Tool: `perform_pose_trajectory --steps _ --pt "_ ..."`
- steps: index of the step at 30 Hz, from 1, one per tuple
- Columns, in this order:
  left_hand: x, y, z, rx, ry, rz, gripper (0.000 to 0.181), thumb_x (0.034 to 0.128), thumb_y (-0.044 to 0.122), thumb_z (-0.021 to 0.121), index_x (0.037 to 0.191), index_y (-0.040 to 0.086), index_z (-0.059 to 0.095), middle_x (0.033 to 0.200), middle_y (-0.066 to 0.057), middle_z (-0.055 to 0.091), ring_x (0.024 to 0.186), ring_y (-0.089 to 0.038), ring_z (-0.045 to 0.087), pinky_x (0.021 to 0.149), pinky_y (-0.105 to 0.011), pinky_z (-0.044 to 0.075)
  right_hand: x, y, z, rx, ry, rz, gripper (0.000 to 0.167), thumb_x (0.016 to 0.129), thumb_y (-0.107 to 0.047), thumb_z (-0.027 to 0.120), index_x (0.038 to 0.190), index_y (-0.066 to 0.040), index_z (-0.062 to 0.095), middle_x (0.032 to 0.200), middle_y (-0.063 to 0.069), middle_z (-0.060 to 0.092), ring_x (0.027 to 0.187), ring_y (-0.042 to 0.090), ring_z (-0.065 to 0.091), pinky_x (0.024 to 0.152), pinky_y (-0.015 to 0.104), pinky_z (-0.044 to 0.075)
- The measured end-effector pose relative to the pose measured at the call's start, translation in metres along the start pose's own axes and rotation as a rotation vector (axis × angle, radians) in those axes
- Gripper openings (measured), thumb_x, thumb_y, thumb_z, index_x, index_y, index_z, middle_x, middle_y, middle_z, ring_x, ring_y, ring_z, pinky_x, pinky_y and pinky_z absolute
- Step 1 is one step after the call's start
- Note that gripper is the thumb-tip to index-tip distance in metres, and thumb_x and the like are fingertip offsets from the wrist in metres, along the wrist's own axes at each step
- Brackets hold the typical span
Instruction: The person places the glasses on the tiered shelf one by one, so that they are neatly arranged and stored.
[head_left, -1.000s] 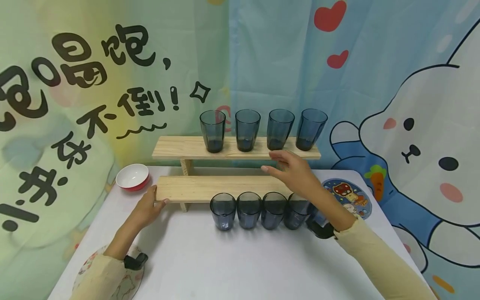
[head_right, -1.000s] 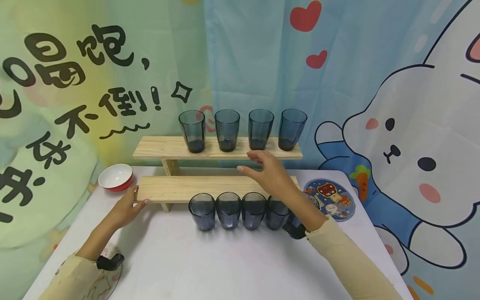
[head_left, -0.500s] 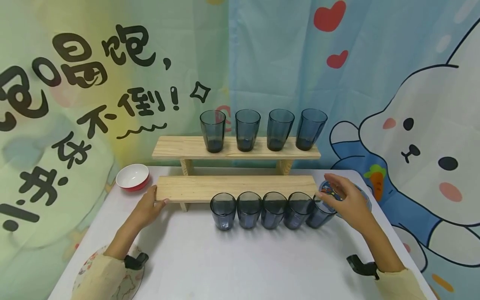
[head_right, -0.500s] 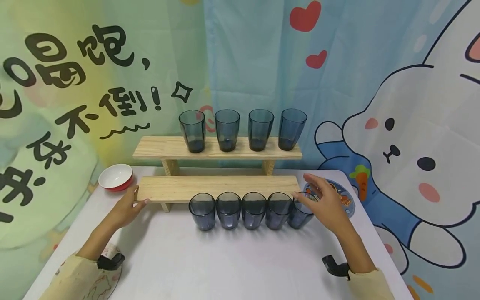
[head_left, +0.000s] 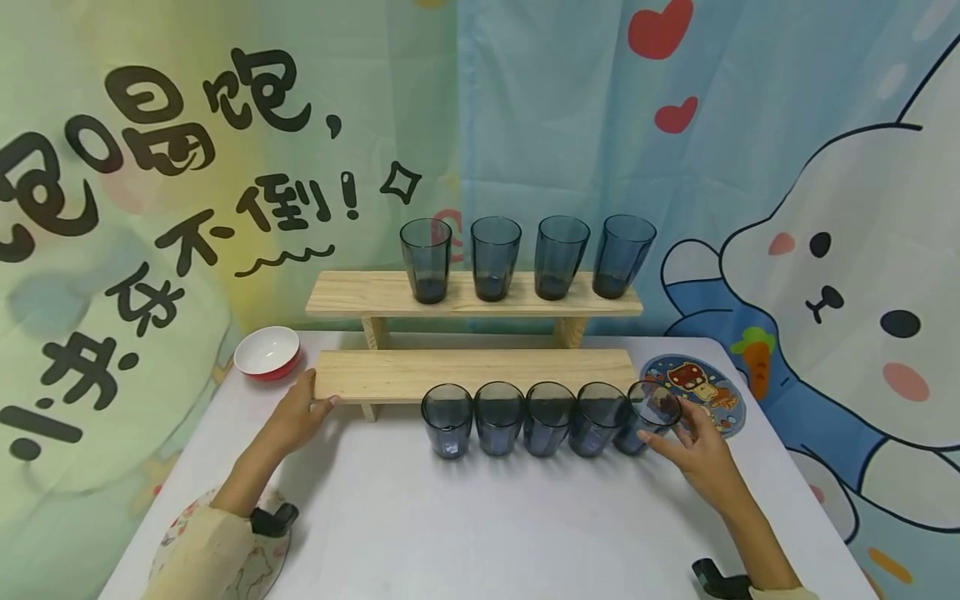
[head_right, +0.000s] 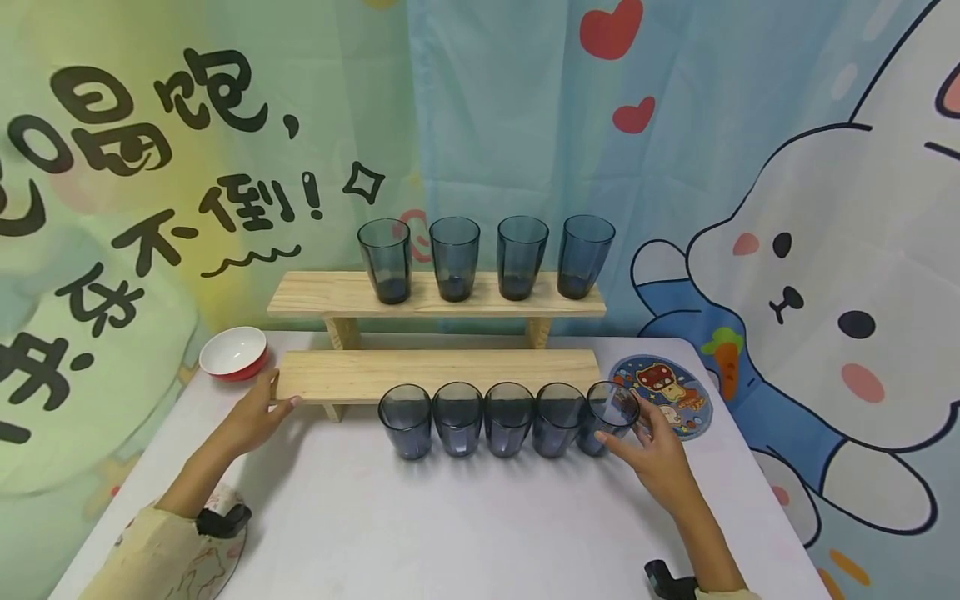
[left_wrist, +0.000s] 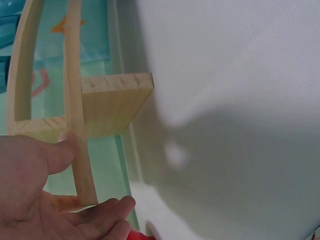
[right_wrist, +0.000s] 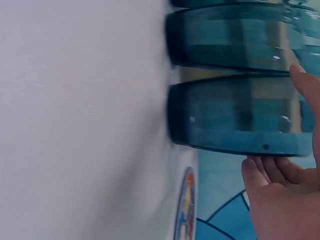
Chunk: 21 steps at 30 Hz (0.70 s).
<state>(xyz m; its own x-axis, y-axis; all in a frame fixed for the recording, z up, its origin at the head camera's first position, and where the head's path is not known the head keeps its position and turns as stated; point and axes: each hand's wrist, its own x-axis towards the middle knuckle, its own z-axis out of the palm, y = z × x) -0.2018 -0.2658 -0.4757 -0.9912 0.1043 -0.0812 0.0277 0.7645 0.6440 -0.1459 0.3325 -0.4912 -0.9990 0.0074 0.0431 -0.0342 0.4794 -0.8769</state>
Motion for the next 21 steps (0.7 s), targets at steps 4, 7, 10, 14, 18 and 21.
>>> perform_pose_trajectory --steps 4,7,10,14,18,21 --pt "0.0 0.001 0.0 0.001 0.0 -0.001 0.071 0.1093 0.018 0.056 0.154 -0.022 0.017 0.152 -0.049 0.032 0.146 -0.061 0.032 0.12 -0.068 0.028 0.003 0.008 0.007 0.006 0.002 -0.001 0.09 0.097 -0.021 0.08 0.163 0.002 0.024 0.163 0.029 0.032 0.154 0.05 0.029 0.121 0.043 0.029" --pt "-0.001 0.002 0.0 -0.004 0.002 -0.005 0.071 0.1092 0.017 0.056 0.153 -0.022 0.016 0.152 -0.049 0.033 0.146 -0.061 0.032 0.12 -0.068 0.028 0.005 0.01 0.011 -0.002 0.019 -0.008 0.088 0.096 -0.021 0.08 0.161 0.003 0.027 0.16 0.029 0.037 0.152 0.051 0.032 0.119 0.049 0.03" --pt "-0.001 0.002 0.0 -0.008 0.005 -0.006 0.071 0.1094 0.017 0.055 0.154 -0.022 0.016 0.152 -0.049 0.033 0.147 -0.061 0.032 0.121 -0.068 0.027 0.006 0.013 0.013 -0.008 0.031 -0.009 0.086 0.097 -0.022 0.08 0.161 0.002 0.028 0.159 0.029 0.039 0.151 0.051 0.034 0.118 0.051 0.029" --pt "-0.001 0.001 -0.001 -0.005 0.003 0.0 0.071 0.1096 0.017 0.055 0.153 -0.022 0.015 0.152 -0.05 0.032 0.147 -0.061 0.032 0.12 -0.068 0.028 0.007 0.015 0.015 0.013 0.039 0.0 0.086 0.096 -0.022 0.081 0.161 0.0 0.029 0.161 0.027 0.038 0.153 0.048 0.032 0.121 0.044 0.027" --pt "-0.001 0.002 -0.002 -0.002 -0.001 0.003 0.072 0.1097 0.018 0.055 0.153 -0.023 0.015 0.151 -0.05 0.032 0.146 -0.062 0.032 0.12 -0.068 0.028 0.007 0.017 0.017 0.036 0.046 -0.001 0.087 0.096 -0.021 0.081 0.162 -0.001 0.028 0.164 0.025 0.036 0.155 0.047 0.03 0.121 0.022 0.027" --pt "-0.001 0.002 -0.002 0.002 -0.004 0.01 0.072 0.1098 0.018 0.055 0.152 -0.024 0.015 0.151 -0.051 0.032 0.146 -0.062 0.032 0.12 -0.068 0.028 0.007 0.019 0.018 0.049 0.057 -0.008 0.086 0.095 -0.02 0.081 0.162 -0.002 0.03 0.164 0.023 0.036 0.155 0.046 0.03 0.117 0.012 0.028"
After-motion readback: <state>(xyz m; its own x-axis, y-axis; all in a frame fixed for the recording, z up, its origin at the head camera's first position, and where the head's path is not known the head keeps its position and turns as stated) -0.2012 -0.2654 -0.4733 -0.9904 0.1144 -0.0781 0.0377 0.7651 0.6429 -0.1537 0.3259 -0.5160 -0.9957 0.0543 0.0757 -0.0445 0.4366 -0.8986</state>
